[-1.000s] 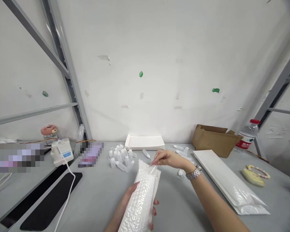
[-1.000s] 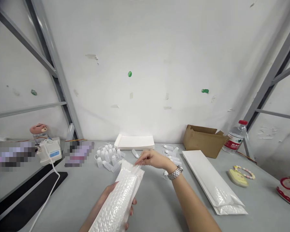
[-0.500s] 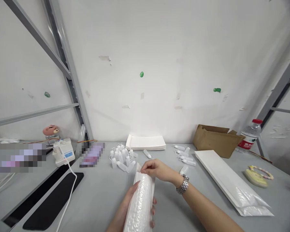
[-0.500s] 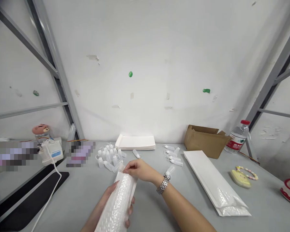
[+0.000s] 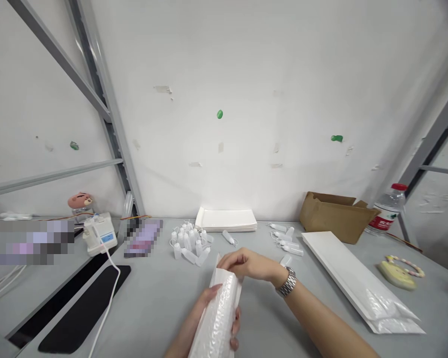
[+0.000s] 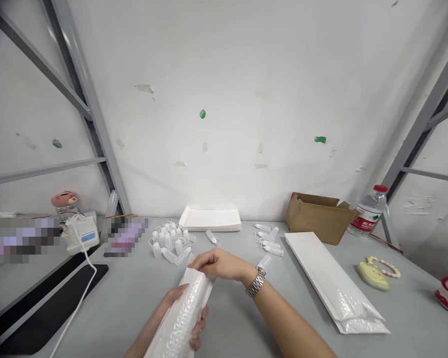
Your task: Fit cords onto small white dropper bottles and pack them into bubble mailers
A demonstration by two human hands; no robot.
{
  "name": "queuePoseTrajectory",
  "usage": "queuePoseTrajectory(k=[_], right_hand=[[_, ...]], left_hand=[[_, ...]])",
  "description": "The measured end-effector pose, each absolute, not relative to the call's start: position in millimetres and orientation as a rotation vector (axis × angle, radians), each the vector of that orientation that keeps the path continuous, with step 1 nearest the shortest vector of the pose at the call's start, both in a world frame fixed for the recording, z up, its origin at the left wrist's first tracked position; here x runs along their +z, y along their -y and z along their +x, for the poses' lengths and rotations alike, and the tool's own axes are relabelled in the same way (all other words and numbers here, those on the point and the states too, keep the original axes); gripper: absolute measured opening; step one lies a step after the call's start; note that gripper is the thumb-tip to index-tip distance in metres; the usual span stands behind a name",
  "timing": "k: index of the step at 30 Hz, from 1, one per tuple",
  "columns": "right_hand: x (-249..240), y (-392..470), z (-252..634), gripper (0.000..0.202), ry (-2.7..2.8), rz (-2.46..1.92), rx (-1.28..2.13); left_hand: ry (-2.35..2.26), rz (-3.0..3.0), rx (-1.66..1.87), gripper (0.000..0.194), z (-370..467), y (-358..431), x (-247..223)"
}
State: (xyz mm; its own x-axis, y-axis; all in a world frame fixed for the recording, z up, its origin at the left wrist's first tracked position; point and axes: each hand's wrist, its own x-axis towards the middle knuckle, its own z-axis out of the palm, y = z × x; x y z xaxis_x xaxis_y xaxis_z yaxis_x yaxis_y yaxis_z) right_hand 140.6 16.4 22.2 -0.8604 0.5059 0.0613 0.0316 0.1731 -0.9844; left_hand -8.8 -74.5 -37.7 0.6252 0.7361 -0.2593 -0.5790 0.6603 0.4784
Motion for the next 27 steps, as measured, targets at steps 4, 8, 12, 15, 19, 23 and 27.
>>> queuePoseTrajectory(k=[4,8,12,15,19,23,27], right_hand=[[23.7,-16.1,137.8,0.030,1.927,-0.594,1.673],[16.4,-12.9,133.1,0.031,2.043,-0.654,1.716],[12.1,-12.3,129.2,0.033,1.966,-0.709,1.769],[14.4,-16.1,130.5,0.035,1.901,-0.869,1.516],[16.5,-23.2,135.1,0.030,1.900,-0.913,1.175],[7.7,-32.3,137.6,0.044,1.573,-1.031,0.769],[0.7,-33.5,137.7,0.047,1.512,-1.084,1.312]], left_hand=[[-0.468,0.315,0.889,0.045,-10.3,70.1,-32.6],[-0.471,0.323,0.906,0.043,-10.3,71.4,-29.5],[-0.563,0.382,0.951,0.047,-7.4,78.4,-21.2],[-0.800,0.485,1.018,0.048,-8.4,81.9,-15.6],[-0.994,0.724,1.147,0.043,-12.5,80.6,-15.5],[-0.935,0.677,1.207,0.041,-10.3,80.7,-17.0],[-0.842,0.629,1.213,0.038,-3.3,84.4,-17.7]])
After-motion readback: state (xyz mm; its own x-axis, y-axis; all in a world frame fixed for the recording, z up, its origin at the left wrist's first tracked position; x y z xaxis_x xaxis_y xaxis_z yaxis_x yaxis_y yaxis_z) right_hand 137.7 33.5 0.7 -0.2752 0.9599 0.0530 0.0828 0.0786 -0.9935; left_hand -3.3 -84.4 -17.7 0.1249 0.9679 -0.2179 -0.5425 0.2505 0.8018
